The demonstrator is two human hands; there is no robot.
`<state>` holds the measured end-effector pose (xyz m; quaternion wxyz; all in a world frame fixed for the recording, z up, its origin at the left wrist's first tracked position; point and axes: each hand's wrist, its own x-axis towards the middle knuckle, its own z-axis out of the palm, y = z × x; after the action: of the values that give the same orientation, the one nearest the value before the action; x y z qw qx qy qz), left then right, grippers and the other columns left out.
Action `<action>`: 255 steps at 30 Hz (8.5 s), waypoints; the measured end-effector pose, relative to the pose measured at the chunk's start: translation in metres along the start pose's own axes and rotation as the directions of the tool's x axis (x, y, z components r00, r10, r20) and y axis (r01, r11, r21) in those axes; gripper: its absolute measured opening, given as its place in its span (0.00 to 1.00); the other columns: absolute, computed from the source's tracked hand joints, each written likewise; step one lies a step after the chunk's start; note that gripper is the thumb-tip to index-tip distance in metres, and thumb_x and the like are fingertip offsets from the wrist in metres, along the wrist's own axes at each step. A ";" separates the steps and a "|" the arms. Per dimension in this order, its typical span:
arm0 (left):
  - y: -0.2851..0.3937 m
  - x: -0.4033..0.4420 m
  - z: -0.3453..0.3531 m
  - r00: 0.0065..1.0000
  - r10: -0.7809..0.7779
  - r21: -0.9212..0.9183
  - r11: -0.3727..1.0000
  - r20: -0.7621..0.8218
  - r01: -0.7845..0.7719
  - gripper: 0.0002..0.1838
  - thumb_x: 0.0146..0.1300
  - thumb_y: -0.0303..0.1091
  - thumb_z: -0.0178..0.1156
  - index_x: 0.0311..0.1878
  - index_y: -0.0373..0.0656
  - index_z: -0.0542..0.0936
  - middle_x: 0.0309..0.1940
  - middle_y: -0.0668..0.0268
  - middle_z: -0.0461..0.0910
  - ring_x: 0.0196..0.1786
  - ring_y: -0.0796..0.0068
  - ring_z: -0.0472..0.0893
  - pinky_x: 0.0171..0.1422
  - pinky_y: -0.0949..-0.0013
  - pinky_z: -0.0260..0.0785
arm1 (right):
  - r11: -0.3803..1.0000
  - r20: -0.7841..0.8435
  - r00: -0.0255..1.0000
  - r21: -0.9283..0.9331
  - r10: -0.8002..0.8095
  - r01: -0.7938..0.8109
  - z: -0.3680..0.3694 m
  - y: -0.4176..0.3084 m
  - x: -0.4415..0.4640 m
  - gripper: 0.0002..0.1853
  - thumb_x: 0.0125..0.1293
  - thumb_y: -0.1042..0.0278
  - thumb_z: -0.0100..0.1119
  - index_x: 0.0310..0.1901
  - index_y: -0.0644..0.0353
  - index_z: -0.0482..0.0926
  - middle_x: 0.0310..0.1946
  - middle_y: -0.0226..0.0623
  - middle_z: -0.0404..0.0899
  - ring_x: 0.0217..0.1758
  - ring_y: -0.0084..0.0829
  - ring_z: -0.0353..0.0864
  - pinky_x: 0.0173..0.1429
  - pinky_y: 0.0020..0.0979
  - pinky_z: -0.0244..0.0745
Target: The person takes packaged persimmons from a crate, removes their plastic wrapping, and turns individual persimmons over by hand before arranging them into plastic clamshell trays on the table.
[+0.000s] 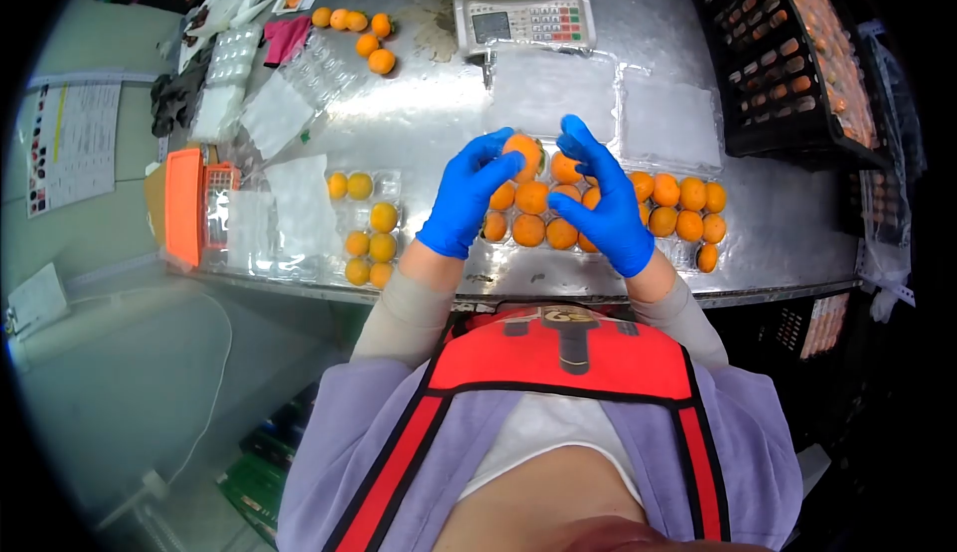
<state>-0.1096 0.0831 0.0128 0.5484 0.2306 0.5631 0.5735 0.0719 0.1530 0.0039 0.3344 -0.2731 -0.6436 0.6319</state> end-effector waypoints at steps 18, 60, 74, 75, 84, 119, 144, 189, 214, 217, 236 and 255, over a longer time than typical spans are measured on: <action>0.005 -0.018 0.024 0.954 0.282 0.062 0.955 0.105 -0.289 0.20 0.62 0.27 0.59 0.58 0.40 0.72 0.51 0.67 0.75 0.49 0.78 0.76 0.56 0.71 0.69 | 0.978 -0.003 0.982 0.095 -0.188 0.187 0.019 0.000 0.015 0.35 0.52 0.74 0.70 0.62 0.62 0.66 0.61 0.40 0.68 0.65 0.34 0.67 0.68 0.34 0.60; 0.029 -0.028 -0.016 0.730 0.658 0.422 0.617 0.186 -0.664 0.24 0.49 0.38 0.72 0.50 0.43 0.79 0.63 0.56 0.66 0.61 0.61 0.70 0.66 0.60 0.61 | 0.775 0.278 0.957 0.588 0.078 -0.234 0.037 -0.006 0.016 0.32 0.59 0.55 0.63 0.60 0.67 0.66 0.54 0.40 0.72 0.57 0.30 0.72 0.61 0.30 0.68; 0.040 -0.030 0.002 0.635 0.648 0.696 0.218 0.421 -0.684 0.33 0.39 0.35 0.74 0.54 0.41 0.77 0.60 0.56 0.71 0.61 0.53 0.72 0.64 0.57 0.63 | 0.713 0.311 0.935 0.617 0.168 -0.333 0.042 -0.011 0.018 0.30 0.58 0.64 0.57 0.62 0.67 0.65 0.54 0.40 0.72 0.58 0.31 0.72 0.62 0.31 0.67; 0.039 -0.030 0.004 0.612 0.647 0.719 0.139 0.454 -0.681 0.32 0.39 0.34 0.74 0.53 0.41 0.78 0.57 0.58 0.74 0.60 0.54 0.73 0.65 0.56 0.62 | 0.711 0.275 0.932 0.605 0.236 -0.359 0.044 -0.010 0.018 0.30 0.58 0.65 0.57 0.61 0.67 0.65 0.53 0.39 0.73 0.58 0.30 0.72 0.62 0.30 0.67; 0.025 -0.032 0.003 0.648 0.681 0.770 0.194 0.341 -0.608 0.32 0.42 0.43 0.71 0.54 0.47 0.77 0.56 0.62 0.75 0.63 0.58 0.71 0.71 0.48 0.49 | 0.594 0.204 0.864 0.652 0.460 -0.471 0.043 -0.009 0.030 0.21 0.69 0.59 0.49 0.57 0.67 0.72 0.50 0.40 0.77 0.56 0.31 0.75 0.63 0.29 0.65; 0.014 -0.024 0.017 0.933 0.359 -0.226 0.908 -0.012 -0.352 0.32 0.55 0.21 0.64 0.63 0.38 0.64 0.58 0.60 0.69 0.63 0.66 0.70 0.65 0.65 0.66 | 0.848 0.069 0.894 -0.294 -0.442 0.442 0.040 -0.005 0.044 0.28 0.52 0.66 0.68 0.56 0.57 0.74 0.51 0.41 0.77 0.53 0.40 0.77 0.57 0.36 0.71; 0.027 -0.024 -0.024 0.843 0.536 0.132 0.840 -0.048 -0.526 0.17 0.63 0.29 0.57 0.55 0.36 0.73 0.53 0.58 0.76 0.50 0.69 0.78 0.58 0.66 0.69 | 0.976 0.125 0.971 0.101 -0.205 0.193 0.051 -0.009 0.038 0.38 0.49 0.70 0.73 0.63 0.60 0.67 0.56 0.42 0.74 0.58 0.33 0.74 0.63 0.33 0.67; 0.028 -0.019 0.001 0.817 0.567 0.693 0.549 0.104 -0.468 0.30 0.46 0.32 0.71 0.55 0.42 0.73 0.57 0.61 0.74 0.67 0.57 0.65 0.70 0.54 0.53 | 0.989 -0.091 0.990 0.094 -0.106 0.115 0.036 -0.007 0.037 0.17 0.58 0.71 0.65 0.49 0.62 0.77 0.48 0.36 0.77 0.50 0.25 0.74 0.55 0.27 0.68; 0.030 -0.007 0.011 0.709 0.698 0.644 0.495 0.105 -0.583 0.31 0.45 0.33 0.70 0.55 0.48 0.71 0.56 0.62 0.74 0.68 0.50 0.63 0.72 0.46 0.42 | 0.872 0.163 0.980 0.457 0.111 -0.175 0.023 -0.014 0.042 0.24 0.64 0.68 0.59 0.61 0.66 0.68 0.60 0.41 0.71 0.62 0.32 0.70 0.65 0.33 0.64; 0.030 -0.008 0.013 0.724 0.684 0.624 0.527 0.092 -0.577 0.31 0.45 0.32 0.69 0.56 0.49 0.71 0.56 0.64 0.75 0.68 0.51 0.63 0.73 0.45 0.40 | 0.853 0.179 0.980 0.494 0.090 -0.169 0.024 -0.014 0.042 0.24 0.65 0.69 0.57 0.61 0.67 0.67 0.61 0.42 0.69 0.63 0.32 0.69 0.66 0.33 0.64; 0.024 -0.004 0.011 0.695 0.691 0.700 0.396 0.199 -0.594 0.27 0.45 0.34 0.70 0.51 0.51 0.73 0.55 0.68 0.75 0.67 0.55 0.64 0.73 0.41 0.31 | 0.933 -0.031 0.986 0.328 0.167 -0.147 0.026 -0.016 0.060 0.09 0.67 0.66 0.53 0.44 0.63 0.75 0.41 0.34 0.78 0.46 0.25 0.76 0.53 0.26 0.69; -0.071 0.012 0.048 0.826 0.306 0.779 0.293 0.474 -0.555 0.33 0.42 0.41 0.70 0.56 0.51 0.75 0.55 0.64 0.74 0.65 0.55 0.66 0.72 0.41 0.39 | 0.979 -0.429 0.889 -0.046 0.162 -0.200 -0.033 0.063 -0.069 0.17 0.63 0.67 0.61 0.53 0.61 0.76 0.42 0.33 0.79 0.43 0.21 0.76 0.47 0.23 0.71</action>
<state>-0.0449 0.0954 -0.0425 0.2252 0.6937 0.6246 0.2791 0.1357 0.1238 -0.0657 0.3929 -0.4769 -0.5550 0.5570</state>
